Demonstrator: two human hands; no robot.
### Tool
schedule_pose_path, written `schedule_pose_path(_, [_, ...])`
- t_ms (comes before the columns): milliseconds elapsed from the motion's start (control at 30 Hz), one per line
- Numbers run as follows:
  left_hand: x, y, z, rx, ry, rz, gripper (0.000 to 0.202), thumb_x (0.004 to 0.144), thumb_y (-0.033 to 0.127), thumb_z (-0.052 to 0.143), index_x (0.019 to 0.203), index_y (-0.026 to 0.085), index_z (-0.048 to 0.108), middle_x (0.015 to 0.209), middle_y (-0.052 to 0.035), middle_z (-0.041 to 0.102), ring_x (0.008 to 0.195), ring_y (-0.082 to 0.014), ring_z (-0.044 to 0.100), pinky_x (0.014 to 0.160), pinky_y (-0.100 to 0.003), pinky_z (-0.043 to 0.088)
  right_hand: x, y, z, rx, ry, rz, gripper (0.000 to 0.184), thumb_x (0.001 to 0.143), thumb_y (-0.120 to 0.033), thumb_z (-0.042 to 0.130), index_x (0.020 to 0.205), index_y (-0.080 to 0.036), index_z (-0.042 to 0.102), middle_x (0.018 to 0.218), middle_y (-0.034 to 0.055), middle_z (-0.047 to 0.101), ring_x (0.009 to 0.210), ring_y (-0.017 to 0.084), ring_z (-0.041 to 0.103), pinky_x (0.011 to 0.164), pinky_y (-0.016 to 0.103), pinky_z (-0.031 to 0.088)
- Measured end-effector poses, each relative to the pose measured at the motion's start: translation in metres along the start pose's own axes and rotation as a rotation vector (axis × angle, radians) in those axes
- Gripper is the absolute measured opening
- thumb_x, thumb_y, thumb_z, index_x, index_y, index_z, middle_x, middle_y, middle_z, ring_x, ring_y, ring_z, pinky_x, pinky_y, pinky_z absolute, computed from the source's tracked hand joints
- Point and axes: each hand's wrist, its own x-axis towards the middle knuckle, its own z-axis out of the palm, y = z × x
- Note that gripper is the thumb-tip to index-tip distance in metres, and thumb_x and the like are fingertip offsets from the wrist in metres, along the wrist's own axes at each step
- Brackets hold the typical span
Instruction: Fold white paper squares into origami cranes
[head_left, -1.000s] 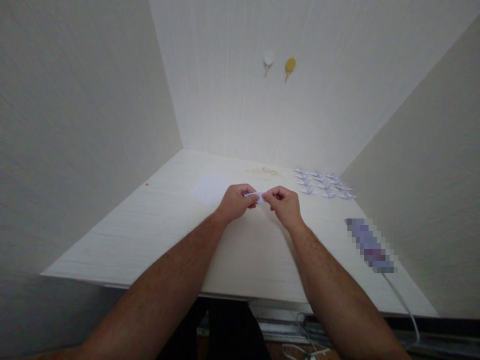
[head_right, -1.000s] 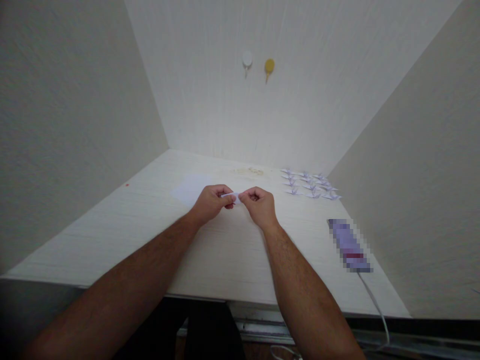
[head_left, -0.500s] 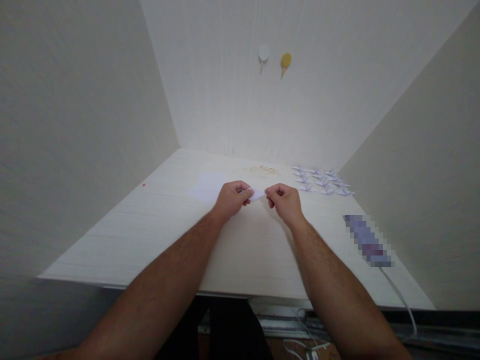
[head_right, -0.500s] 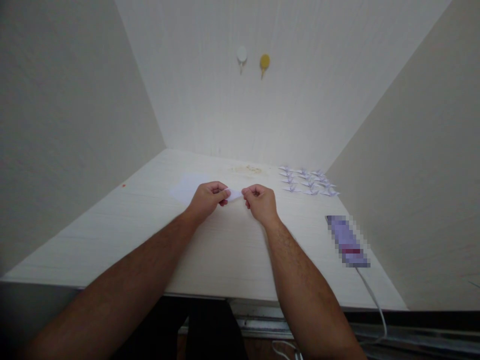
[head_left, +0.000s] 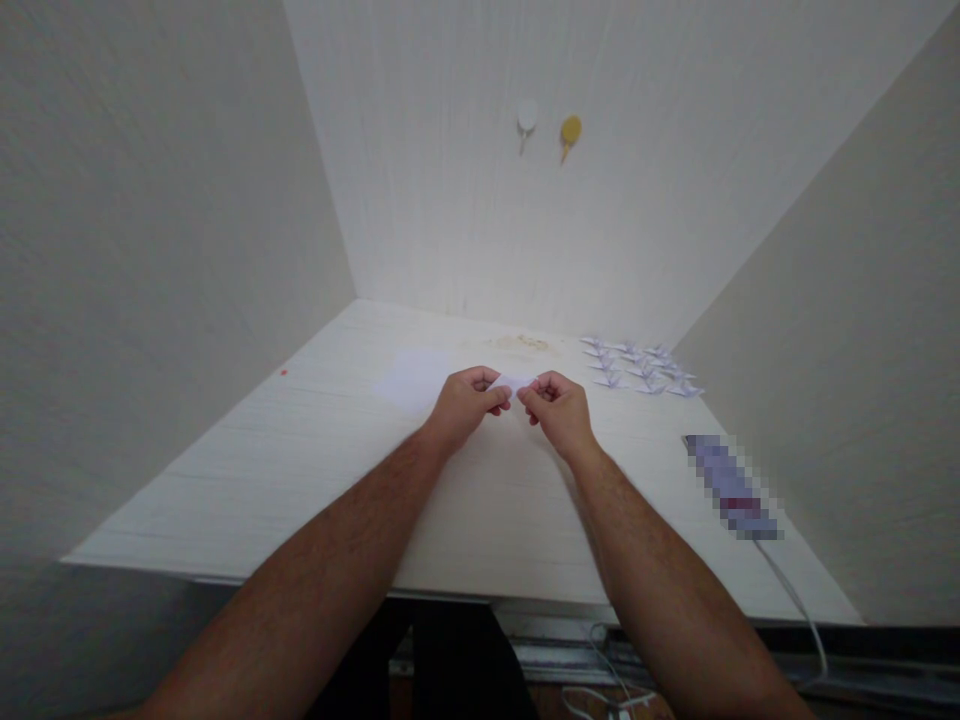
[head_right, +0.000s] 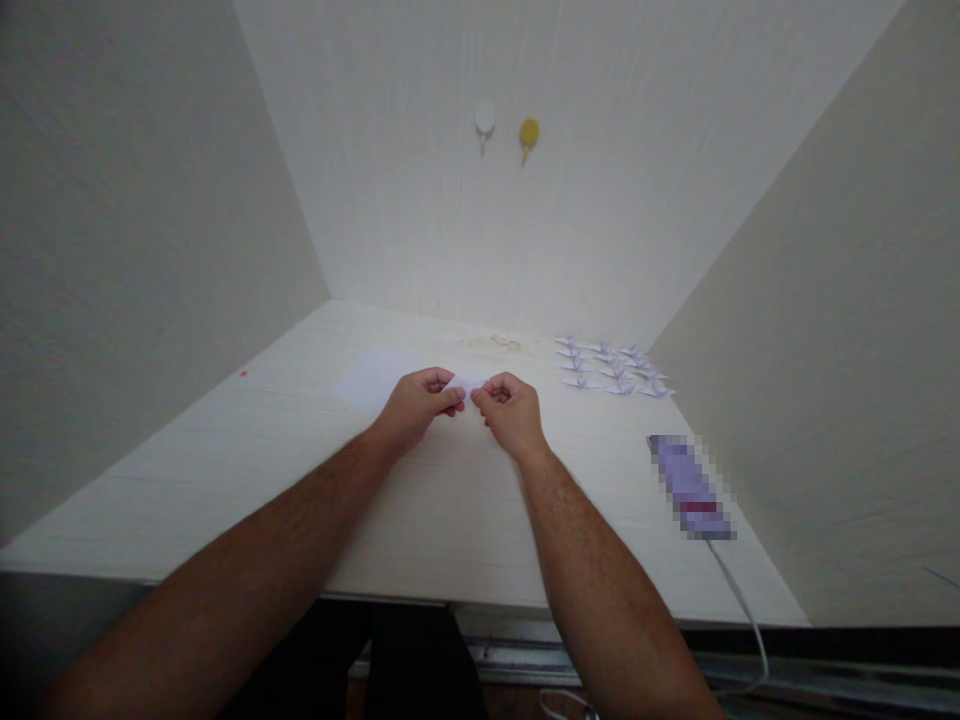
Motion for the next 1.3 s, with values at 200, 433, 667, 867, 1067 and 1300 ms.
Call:
schedule_pose_path(200, [-0.0010, 0.0015, 0.0030, -0.062, -0.013, -0.017, 0.029, 0.062, 0.027, 0.078, 0.082, 0.012, 0.063, 0.069, -0.0034, 0.068, 0.057, -0.0121, 0.062, 0.056, -0.024, 0.048, -0.0013, -0.0040, 0.0005, 0.005, -0.011, 0.026, 0.024, 0.068, -0.035, 0.070, 0.063, -0.020, 0.052, 0.048, -0.0046, 0.054, 0.039, 0.009, 0.046, 0.039, 0.022, 0.037])
schedule_pose_path(433, [-0.0009, 0.0018, 0.0038, -0.121, -0.011, -0.046, 0.031, 0.060, 0.025, 0.079, 0.082, 0.011, 0.064, 0.066, -0.0029, 0.067, 0.055, -0.0110, 0.060, 0.056, -0.024, 0.048, 0.0015, -0.0018, -0.0034, 0.105, 0.019, 0.007, 0.022, 0.074, -0.036, 0.065, 0.064, -0.017, 0.060, 0.049, -0.0026, 0.057, 0.040, 0.009, 0.047, 0.039, 0.022, 0.038])
schedule_pose_path(667, [-0.0004, -0.0024, 0.0004, -0.113, -0.035, 0.007, 0.029, 0.062, 0.023, 0.077, 0.086, 0.012, 0.064, 0.067, -0.0019, 0.067, 0.055, -0.0106, 0.060, 0.055, -0.023, 0.047, 0.0025, -0.0029, -0.0042, 0.161, 0.105, -0.025, 0.014, 0.067, -0.025, 0.068, 0.076, -0.017, 0.063, 0.051, -0.0037, 0.059, 0.042, 0.009, 0.050, 0.040, 0.020, 0.042])
schedule_pose_path(867, [-0.0015, -0.0007, 0.0009, -0.098, -0.016, 0.048, 0.030, 0.064, 0.024, 0.077, 0.089, 0.013, 0.064, 0.061, 0.0010, 0.064, 0.053, -0.0110, 0.059, 0.054, -0.024, 0.047, 0.0021, -0.0037, -0.0054, 0.189, 0.074, -0.073, 0.019, 0.066, -0.025, 0.070, 0.082, -0.017, 0.064, 0.059, -0.0019, 0.064, 0.049, 0.011, 0.056, 0.042, 0.021, 0.045])
schedule_pose_path(1067, [-0.0014, 0.0007, 0.0011, -0.068, -0.036, 0.048, 0.029, 0.064, 0.025, 0.077, 0.087, 0.013, 0.065, 0.063, -0.0003, 0.065, 0.055, -0.0116, 0.060, 0.055, -0.024, 0.048, 0.0033, -0.0027, -0.0043, 0.152, 0.094, -0.080, 0.015, 0.066, -0.022, 0.069, 0.079, -0.017, 0.064, 0.058, -0.0020, 0.064, 0.045, 0.010, 0.053, 0.041, 0.021, 0.044])
schedule_pose_path(1300, [-0.0030, 0.0028, 0.0012, -0.035, -0.088, 0.074, 0.027, 0.064, 0.026, 0.077, 0.084, 0.014, 0.063, 0.064, -0.0001, 0.066, 0.055, -0.0111, 0.060, 0.057, -0.025, 0.047, 0.0037, -0.0019, -0.0037, 0.149, 0.132, -0.107, 0.010, 0.065, -0.020, 0.066, 0.075, -0.018, 0.063, 0.054, -0.0035, 0.062, 0.046, 0.010, 0.055, 0.044, 0.022, 0.044])
